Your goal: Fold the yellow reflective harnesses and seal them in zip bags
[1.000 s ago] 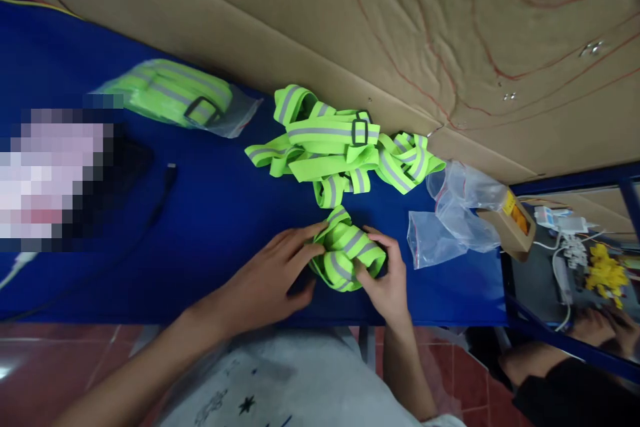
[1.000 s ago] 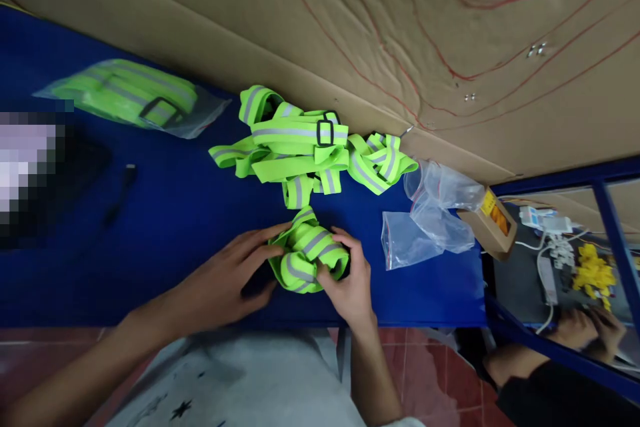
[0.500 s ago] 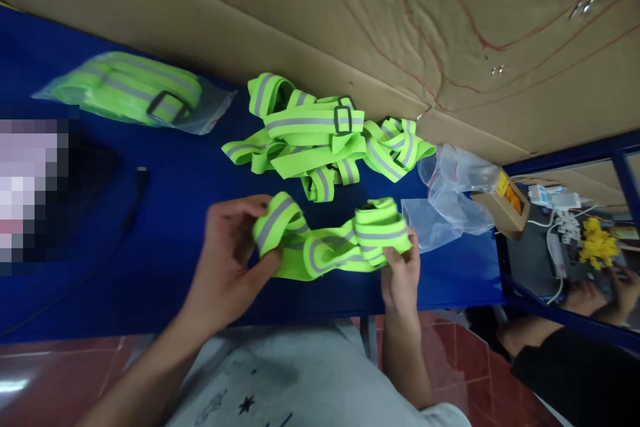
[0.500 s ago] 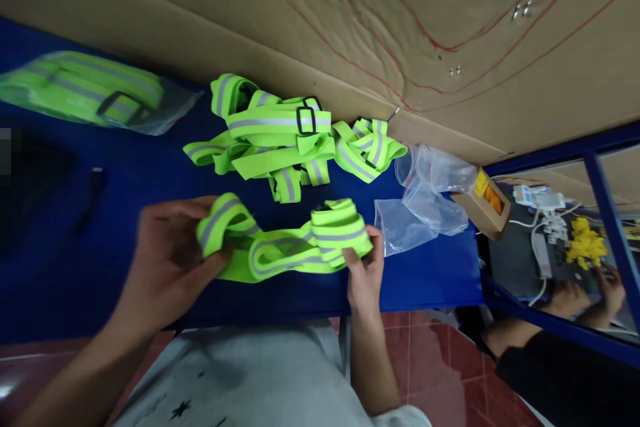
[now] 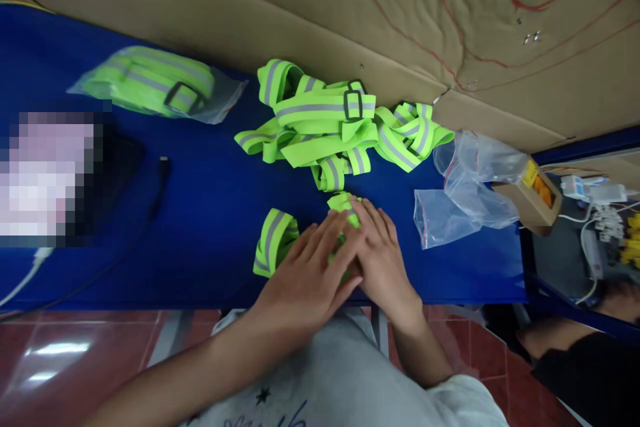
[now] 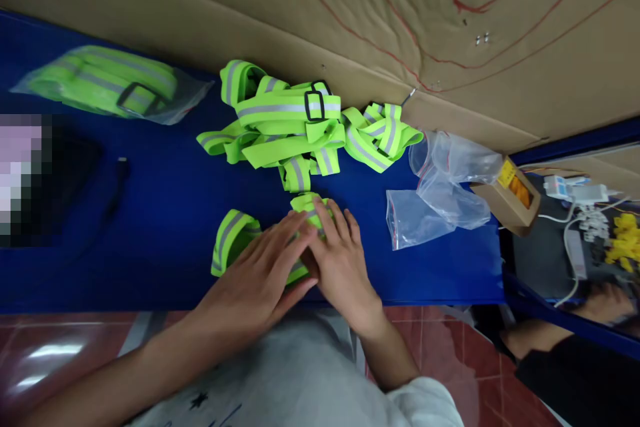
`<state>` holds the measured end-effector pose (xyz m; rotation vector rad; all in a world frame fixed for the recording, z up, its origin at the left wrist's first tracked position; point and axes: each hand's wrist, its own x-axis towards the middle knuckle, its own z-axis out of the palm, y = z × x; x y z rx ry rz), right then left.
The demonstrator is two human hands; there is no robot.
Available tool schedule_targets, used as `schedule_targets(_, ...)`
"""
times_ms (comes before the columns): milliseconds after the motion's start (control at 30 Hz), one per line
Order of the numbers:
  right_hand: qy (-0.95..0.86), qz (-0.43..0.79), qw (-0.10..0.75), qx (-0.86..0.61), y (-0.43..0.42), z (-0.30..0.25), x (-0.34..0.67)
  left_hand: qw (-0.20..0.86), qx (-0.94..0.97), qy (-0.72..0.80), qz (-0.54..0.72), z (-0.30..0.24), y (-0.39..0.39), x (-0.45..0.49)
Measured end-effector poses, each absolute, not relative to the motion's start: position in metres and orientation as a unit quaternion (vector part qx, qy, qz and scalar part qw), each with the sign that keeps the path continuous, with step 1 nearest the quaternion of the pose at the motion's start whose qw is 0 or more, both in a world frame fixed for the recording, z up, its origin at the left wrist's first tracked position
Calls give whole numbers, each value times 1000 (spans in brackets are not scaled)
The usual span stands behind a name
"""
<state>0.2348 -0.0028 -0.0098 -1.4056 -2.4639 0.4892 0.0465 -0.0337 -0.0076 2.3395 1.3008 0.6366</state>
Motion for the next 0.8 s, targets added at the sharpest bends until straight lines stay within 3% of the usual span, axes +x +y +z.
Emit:
schedule_targets(133,-761,195,221,-578,14,-26,255,150,848,497,107,-45,-39,50)
schedule_targets(267,-669,78,291,-679,10,-29,278,134,870,470,72,-49,-53,25)
schedule_targets(333,-676,41,324,-661,-4,-21,273,112,867,478,87,-39,-57,18)
schedule_targets(400,-738,85,343,-575,-21,-12,254,92,862,486,109,-30,-59,21)
schedule_targets(467,-818,170,311,-453,-33,-9,229,92,865,473,139,-31,-60,30)
schedule_targets(567,-874,229,191,-383,-31,-21,204,109,867,452,177,-51,-57,43)
schedule_targets(667,-870,162,113,-452,-10,-37,220,116,863,459,175,-75,-51,39)
schedule_targets(800,-758,11,177,-628,10,-33,269,120,867,458,156,-80,-45,18)
